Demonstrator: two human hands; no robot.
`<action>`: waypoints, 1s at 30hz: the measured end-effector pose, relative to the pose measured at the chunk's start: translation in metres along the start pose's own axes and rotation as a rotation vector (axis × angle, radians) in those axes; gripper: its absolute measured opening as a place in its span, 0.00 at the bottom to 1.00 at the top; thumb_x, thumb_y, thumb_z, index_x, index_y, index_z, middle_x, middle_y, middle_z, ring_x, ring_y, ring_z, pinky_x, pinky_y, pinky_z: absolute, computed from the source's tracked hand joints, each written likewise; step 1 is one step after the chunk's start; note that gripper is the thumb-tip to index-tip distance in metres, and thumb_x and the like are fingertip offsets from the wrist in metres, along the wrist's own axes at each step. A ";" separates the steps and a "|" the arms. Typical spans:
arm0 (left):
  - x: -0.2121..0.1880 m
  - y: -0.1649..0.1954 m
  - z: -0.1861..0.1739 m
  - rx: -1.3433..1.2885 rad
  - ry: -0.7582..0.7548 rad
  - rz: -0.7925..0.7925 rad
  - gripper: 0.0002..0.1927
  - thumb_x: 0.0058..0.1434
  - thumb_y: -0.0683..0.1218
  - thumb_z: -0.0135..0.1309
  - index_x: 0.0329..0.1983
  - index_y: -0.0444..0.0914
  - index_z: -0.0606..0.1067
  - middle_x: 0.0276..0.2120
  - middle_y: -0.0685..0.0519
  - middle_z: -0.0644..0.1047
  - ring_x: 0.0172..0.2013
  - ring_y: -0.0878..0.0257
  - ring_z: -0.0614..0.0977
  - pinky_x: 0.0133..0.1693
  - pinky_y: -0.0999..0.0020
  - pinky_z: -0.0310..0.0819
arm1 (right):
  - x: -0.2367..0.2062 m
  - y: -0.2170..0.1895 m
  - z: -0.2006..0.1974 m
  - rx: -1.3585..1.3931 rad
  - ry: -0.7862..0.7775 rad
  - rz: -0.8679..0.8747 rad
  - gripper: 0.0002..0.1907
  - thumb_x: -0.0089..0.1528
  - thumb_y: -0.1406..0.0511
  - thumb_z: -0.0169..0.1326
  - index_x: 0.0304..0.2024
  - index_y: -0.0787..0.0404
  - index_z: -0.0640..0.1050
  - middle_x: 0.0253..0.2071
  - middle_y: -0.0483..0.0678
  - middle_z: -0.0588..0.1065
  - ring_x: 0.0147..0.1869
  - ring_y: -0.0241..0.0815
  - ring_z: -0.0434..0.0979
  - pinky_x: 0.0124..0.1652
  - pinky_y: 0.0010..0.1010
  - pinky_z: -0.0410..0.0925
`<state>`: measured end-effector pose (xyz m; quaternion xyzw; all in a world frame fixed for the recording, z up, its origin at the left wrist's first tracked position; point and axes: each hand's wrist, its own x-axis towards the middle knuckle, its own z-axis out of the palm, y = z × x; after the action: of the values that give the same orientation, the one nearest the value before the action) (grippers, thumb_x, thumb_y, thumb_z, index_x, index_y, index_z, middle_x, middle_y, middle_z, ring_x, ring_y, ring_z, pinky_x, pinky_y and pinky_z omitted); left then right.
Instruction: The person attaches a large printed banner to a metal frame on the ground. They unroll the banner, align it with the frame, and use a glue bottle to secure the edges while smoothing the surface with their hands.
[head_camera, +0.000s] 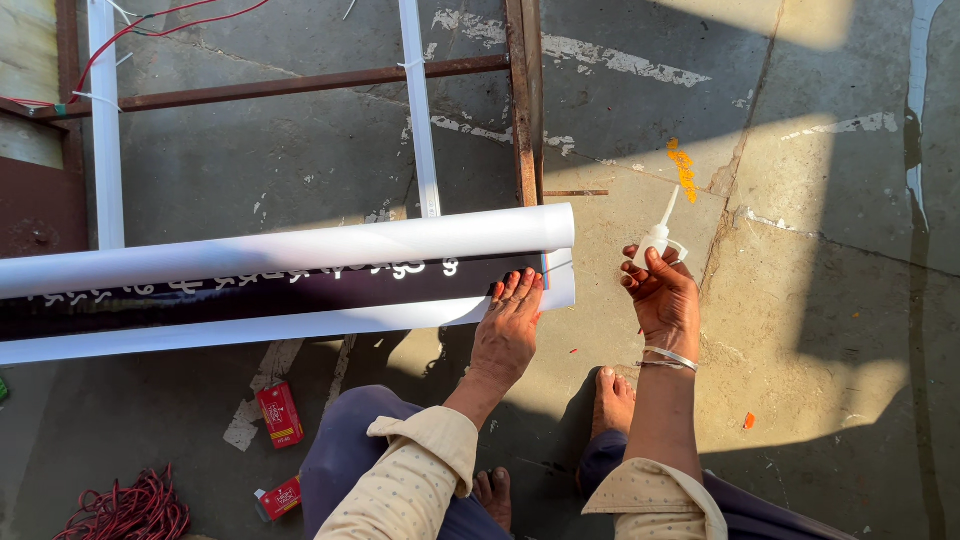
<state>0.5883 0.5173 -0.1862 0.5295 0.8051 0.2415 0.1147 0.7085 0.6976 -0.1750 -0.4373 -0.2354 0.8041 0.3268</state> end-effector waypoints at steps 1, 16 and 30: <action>0.000 0.001 0.000 0.001 0.005 -0.008 0.23 0.72 0.42 0.45 0.69 0.32 0.67 0.69 0.42 0.67 0.71 0.50 0.65 0.72 0.53 0.52 | -0.002 0.001 0.003 -0.039 -0.034 0.014 0.10 0.64 0.69 0.56 0.47 0.65 0.73 0.39 0.55 0.79 0.40 0.45 0.81 0.35 0.30 0.72; 0.006 0.010 -0.004 0.098 -0.068 -0.003 0.27 0.66 0.43 0.50 0.68 0.31 0.66 0.70 0.43 0.66 0.72 0.49 0.63 0.72 0.49 0.51 | 0.001 0.052 0.053 -0.666 0.036 0.039 0.25 0.48 0.75 0.69 0.37 0.58 0.66 0.32 0.49 0.76 0.34 0.40 0.82 0.31 0.29 0.75; 0.019 0.008 -0.019 0.075 -0.233 0.031 0.35 0.58 0.51 0.58 0.65 0.27 0.68 0.68 0.39 0.66 0.72 0.48 0.61 0.72 0.46 0.47 | 0.009 0.056 0.051 -0.490 0.034 0.131 0.22 0.49 0.81 0.62 0.37 0.60 0.68 0.31 0.48 0.73 0.35 0.42 0.82 0.34 0.31 0.77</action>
<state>0.5784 0.5322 -0.1648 0.5703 0.7865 0.1498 0.1836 0.6432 0.6616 -0.1911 -0.5315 -0.3889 0.7349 0.1620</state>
